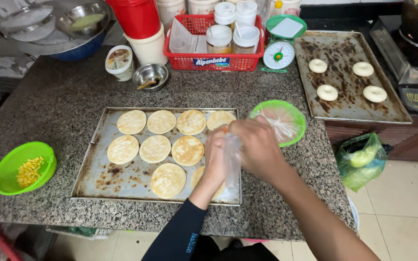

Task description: The person arranges small dough rounds onto a baking tray by hand, then uses a piping bag to apply tomato sauce in a spiral pattern onto the center of each round.

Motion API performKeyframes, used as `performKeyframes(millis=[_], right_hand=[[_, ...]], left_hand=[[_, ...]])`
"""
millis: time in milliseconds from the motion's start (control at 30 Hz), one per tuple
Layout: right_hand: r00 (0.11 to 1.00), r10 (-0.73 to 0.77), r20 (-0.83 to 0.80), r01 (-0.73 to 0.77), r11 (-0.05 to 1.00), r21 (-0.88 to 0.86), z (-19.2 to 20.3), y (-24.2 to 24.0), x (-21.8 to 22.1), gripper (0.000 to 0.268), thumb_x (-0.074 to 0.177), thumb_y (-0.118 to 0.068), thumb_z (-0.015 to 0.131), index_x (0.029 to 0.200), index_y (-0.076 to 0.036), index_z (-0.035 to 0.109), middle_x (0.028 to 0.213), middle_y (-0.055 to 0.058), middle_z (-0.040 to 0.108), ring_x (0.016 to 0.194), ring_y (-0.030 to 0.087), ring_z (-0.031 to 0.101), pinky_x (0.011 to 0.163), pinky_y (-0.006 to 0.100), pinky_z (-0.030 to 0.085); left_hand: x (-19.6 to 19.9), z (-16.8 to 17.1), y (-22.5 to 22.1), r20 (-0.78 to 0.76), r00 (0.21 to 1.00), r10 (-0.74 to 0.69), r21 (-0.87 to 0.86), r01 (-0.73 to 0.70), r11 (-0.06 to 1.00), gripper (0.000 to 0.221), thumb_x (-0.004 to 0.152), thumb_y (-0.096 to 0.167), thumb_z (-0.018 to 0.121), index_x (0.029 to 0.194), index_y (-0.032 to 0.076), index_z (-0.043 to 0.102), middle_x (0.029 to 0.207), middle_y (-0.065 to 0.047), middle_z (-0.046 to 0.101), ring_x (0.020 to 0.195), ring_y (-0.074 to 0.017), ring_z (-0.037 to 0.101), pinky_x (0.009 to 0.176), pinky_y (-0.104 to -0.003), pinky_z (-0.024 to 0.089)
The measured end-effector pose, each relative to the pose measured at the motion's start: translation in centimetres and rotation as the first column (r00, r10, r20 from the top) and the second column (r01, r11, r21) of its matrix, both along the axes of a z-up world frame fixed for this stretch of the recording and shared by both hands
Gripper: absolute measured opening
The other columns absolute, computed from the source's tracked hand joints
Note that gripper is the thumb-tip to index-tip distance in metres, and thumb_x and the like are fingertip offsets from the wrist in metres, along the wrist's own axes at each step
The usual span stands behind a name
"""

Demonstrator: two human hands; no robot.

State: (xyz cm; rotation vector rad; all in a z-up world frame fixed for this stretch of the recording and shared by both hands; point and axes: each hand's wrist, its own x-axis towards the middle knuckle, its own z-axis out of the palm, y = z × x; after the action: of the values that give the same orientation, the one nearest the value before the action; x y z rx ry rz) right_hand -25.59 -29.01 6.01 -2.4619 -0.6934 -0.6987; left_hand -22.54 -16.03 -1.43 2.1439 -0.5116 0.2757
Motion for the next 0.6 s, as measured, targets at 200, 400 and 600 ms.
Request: performKeyframes(millis=[200,400,600], right_hand=[[0.965,0.212,-0.152,-0.179,0.962,0.205,0.1,-0.8,-1.3,0.054,0.079,-0.029,0.083,0.124,-0.004,0.067,0.082,0.008,0.063,0.076,0.023,0.061,0.073,0.037,0.047],[0.793,0.172,-0.584,0.147,0.877,0.458,-4.2,-2.4,-0.9,0.031,0.094,-0.022,0.072,0.122,-0.008,0.072,0.086,-0.001,0.070,0.073,0.006,0.060,0.066,0.025,0.053],[0.789,0.426,-0.443,0.014,0.708,0.706,-5.5,0.0,-0.9,0.025,0.095,-0.016,0.071,0.114,0.000,0.073,0.097,0.004,0.077,0.083,0.006,0.071,0.076,0.023,0.060]], left_hand=[[2.6,-1.0,3.2,0.355,0.922,0.156,-0.107,-0.126,0.986,0.019,0.091,0.024,0.064,0.099,0.011,0.075,0.101,-0.004,0.077,0.122,-0.0278,0.061,0.113,-0.059,0.025],[0.6,3.2,9.1,-0.394,0.871,-0.293,-0.864,-0.242,0.441,0.050,0.105,0.047,0.044,0.086,0.007,0.065,0.103,-0.012,0.078,0.129,-0.0209,0.064,0.108,-0.047,0.052],[-0.8,3.8,9.4,-0.275,0.885,-0.375,-0.957,-0.291,0.016,0.052,0.107,0.048,0.048,0.074,0.008,0.054,0.075,-0.011,0.064,0.102,-0.0365,0.071,0.100,-0.054,0.053]])
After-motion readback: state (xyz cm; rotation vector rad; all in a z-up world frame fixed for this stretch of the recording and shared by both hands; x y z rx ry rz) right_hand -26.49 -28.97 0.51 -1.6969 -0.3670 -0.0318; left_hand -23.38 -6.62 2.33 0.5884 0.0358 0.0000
